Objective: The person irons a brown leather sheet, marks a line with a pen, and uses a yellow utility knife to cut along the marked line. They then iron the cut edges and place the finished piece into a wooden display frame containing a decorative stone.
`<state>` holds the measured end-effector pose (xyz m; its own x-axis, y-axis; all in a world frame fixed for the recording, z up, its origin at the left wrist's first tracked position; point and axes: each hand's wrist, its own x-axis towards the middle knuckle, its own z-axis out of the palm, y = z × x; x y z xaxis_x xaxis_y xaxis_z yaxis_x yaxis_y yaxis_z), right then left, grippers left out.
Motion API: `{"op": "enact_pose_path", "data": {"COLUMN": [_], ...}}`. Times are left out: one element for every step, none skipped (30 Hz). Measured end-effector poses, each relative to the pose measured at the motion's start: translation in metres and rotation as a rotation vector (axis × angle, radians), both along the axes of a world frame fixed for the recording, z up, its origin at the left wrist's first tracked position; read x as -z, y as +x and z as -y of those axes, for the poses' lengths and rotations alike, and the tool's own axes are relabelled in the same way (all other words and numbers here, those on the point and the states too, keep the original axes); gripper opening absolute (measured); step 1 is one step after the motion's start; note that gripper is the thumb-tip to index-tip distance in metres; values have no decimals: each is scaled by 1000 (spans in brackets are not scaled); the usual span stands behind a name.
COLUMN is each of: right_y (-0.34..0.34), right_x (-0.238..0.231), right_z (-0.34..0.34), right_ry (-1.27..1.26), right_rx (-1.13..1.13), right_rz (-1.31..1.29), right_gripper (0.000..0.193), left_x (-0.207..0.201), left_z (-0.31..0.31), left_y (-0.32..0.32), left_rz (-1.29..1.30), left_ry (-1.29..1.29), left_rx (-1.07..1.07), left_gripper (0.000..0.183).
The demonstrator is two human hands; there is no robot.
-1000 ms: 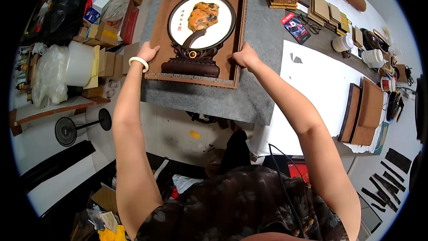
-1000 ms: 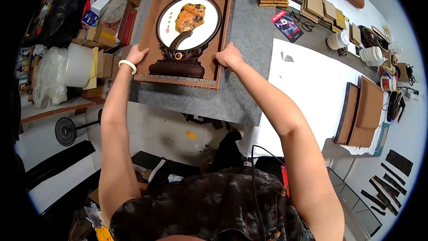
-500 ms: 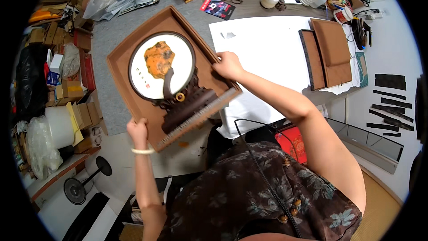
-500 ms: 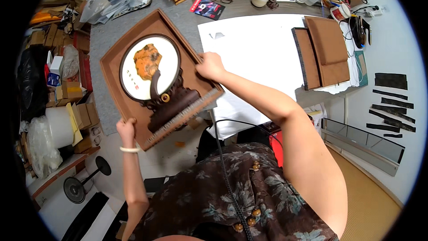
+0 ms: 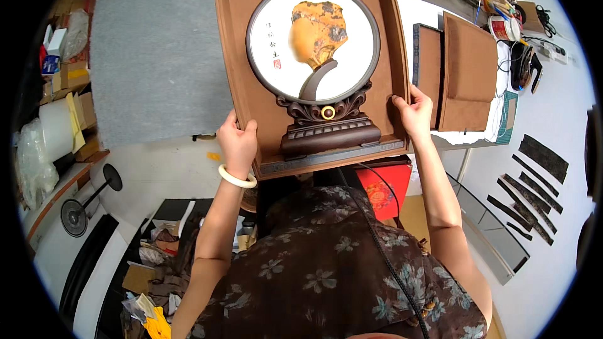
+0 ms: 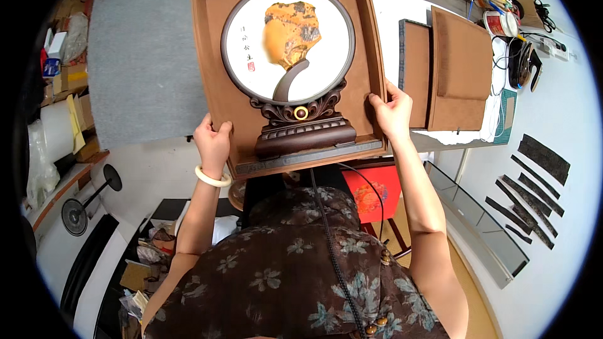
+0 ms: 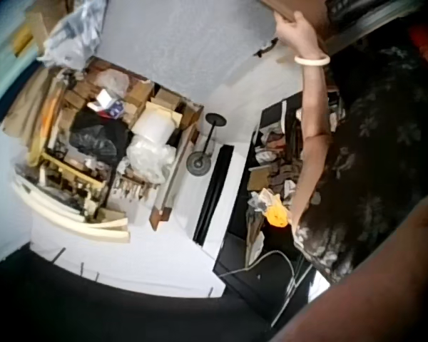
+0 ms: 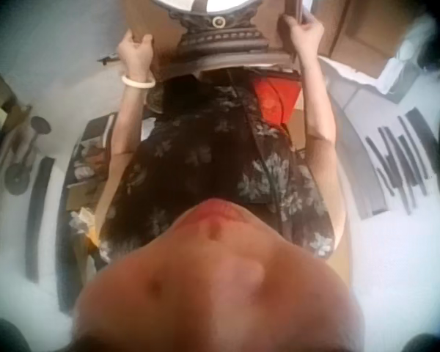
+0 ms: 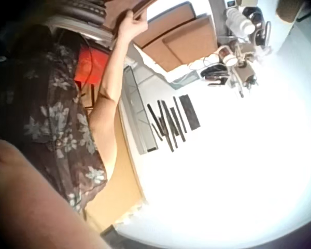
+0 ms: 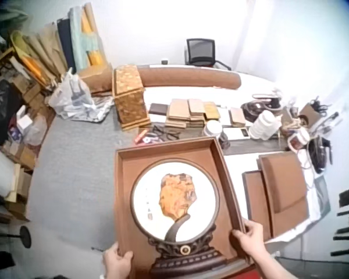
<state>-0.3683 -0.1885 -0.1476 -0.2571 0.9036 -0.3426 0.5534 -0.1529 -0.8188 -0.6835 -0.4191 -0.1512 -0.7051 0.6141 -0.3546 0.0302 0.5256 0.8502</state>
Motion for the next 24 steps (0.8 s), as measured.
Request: {"op": "enact_pose_path", "data": {"right_y": [3, 8, 14, 15, 16, 18, 19, 17, 15, 16, 12, 10, 9, 9, 10, 15, 17, 17, 17, 18, 23, 25, 25, 35], "right_x": [1, 5, 8, 12, 16, 18, 17, 13, 12, 11, 11, 12, 12, 12, 13, 11, 12, 14, 18, 18, 14, 9, 9, 12], "right_z": [-11, -16, -19, -21, -23, -24, -24, -24, -26, -23, -23, -23, -23, -23, -22, -24, -24, -21, -21, -18, -15, -11, -14, -7], "right_ry": [5, 21, 37, 29, 12, -6, -33, -55, -61, -63, -67, -73, -58, -77, -96, -85, -94, -103, -102, -43, -72, -97, -102, -67], "right_rx": [-1, 4, 9, 13, 16, 19, 16, 19, 20, 59, 82, 80, 90, 94, 100, 119, 112, 107, 102, 95, 111, 127, 141, 155], "right_rz": [-27, -17, -7, -23, -26, -29, -33, 3, 21, 26, 28, 52, 22, 21, 18, -23, -12, -1, 2, 5, 11, 59, 87, 82], "right_gripper": [46, 46, 46, 46, 45, 45, 45, 45, 44, 43, 43, 41, 39, 38, 37, 36, 37, 38, 38, 41, 42, 42, 41, 41], "left_x": [4, 7, 12, 17, 20, 21, 17, 16, 12, 7, 5, 10, 10, 10, 12, 14, 14, 10, 11, 13, 14, 13, 17, 18], "left_z": [-8, -12, -16, -15, -14, -14, -11, -12, -14, -20, -22, -24, -26, -26, -24, -26, -29, -28, -31, -32, -32, -30, -34, -28], "left_y": [8, 16, 24, 26, 30, 32, 36, 36, 40, 39, 38, 40, 42, 42, 40, 43, 45, 41, 39, 39, 41, 41, 39, 39], "left_rz": [-9, -19, -27, 12, -11, -34, -60, -80, -47, -22, -1, 7, 15, 21, 5, 7, 8, 70, 137, 113, 88, 83, 60, 24], "left_ry": [-4, -9, -14, -33, 7, 46, 77, -9, -65, -84, -105, -104, -105, -105, -98, -80, -60, -61, -11, -7, -2, -13, -1, -31], "left_rx": [-12, -25, -38, -57, -55, -54, -58, -77, -122, -110, -115, -148, -178, -206, -203, -194, -185, -176, -209, -188, -166, -140, -116, -53], "left_gripper": [31, 31, 31, 31, 31, 31, 30, 29, 27, 26, 24, 22, 21, 20, 19, 19, 18, 18, 19, 20, 21, 22, 23, 25]}}
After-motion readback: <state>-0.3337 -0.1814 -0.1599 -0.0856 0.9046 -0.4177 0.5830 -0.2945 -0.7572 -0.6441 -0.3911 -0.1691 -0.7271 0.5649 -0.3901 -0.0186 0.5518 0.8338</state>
